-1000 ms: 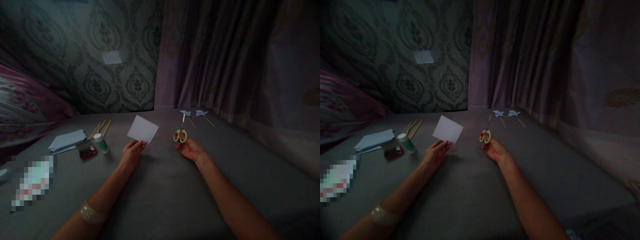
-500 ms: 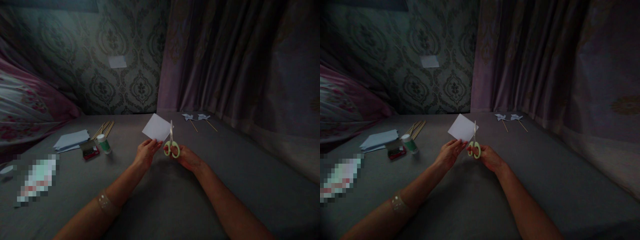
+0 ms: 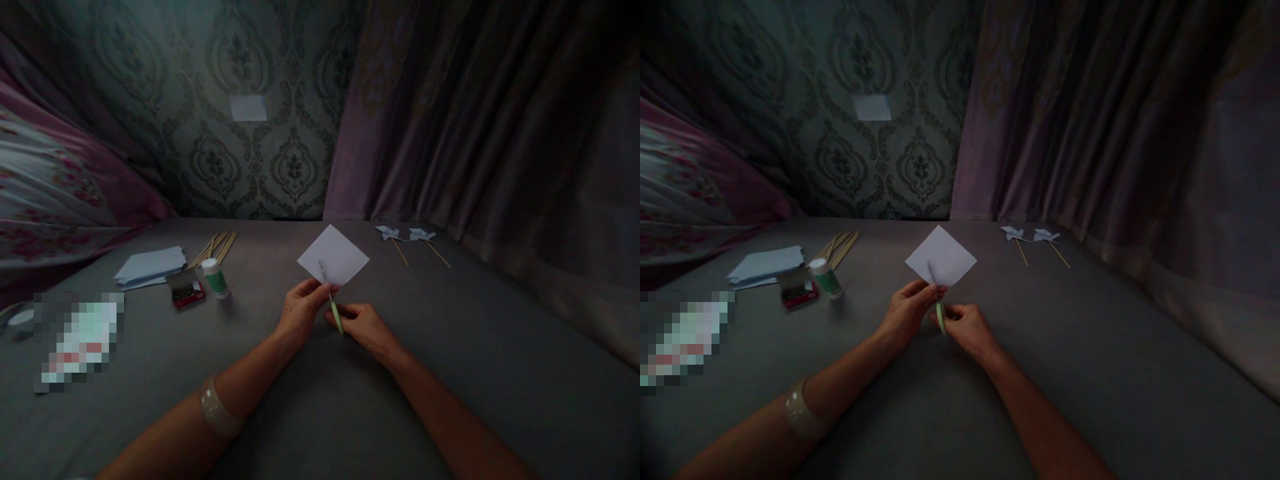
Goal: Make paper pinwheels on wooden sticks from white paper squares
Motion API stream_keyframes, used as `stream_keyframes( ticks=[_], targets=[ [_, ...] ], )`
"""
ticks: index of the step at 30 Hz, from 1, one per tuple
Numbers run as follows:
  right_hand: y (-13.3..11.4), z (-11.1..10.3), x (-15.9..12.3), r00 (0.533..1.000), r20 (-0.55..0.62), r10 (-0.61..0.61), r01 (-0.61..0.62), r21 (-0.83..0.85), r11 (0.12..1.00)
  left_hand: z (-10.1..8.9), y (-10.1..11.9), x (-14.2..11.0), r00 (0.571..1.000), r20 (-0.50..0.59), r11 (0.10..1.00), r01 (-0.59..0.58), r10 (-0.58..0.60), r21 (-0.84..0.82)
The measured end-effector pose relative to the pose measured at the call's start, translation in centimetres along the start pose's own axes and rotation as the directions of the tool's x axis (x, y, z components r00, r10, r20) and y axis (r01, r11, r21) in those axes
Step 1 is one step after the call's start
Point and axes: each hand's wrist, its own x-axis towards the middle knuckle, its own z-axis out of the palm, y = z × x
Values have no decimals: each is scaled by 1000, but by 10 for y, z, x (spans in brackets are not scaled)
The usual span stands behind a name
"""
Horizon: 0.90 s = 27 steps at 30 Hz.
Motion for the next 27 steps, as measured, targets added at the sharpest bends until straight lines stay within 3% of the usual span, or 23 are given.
stream_keyframes(
  ticks=[4,9,16,22,24,27],
  targets=[
    [4,-1,2,984,-154,-95,61,-215,975,2,3,-3,998,33,998,-54,53,22],
    [9,-4,7,992,-105,-67,48,-168,985,2,2,-3,998,43,999,-45,45,14],
    [13,-16,16,970,-182,-160,147,-82,986,-8,7,17,983,-162,958,36,-85,-283],
    [18,-27,26,924,-343,-166,119,-155,981,-18,8,26,962,-237,963,71,-135,-261],
    [14,-27,30,945,-302,-127,84,-150,985,-20,8,26,964,-227,973,87,-136,-213],
    [2,-25,40,989,-150,-16,11,-33,999,-22,11,28,971,-212,981,74,-111,-177]
  ],
)
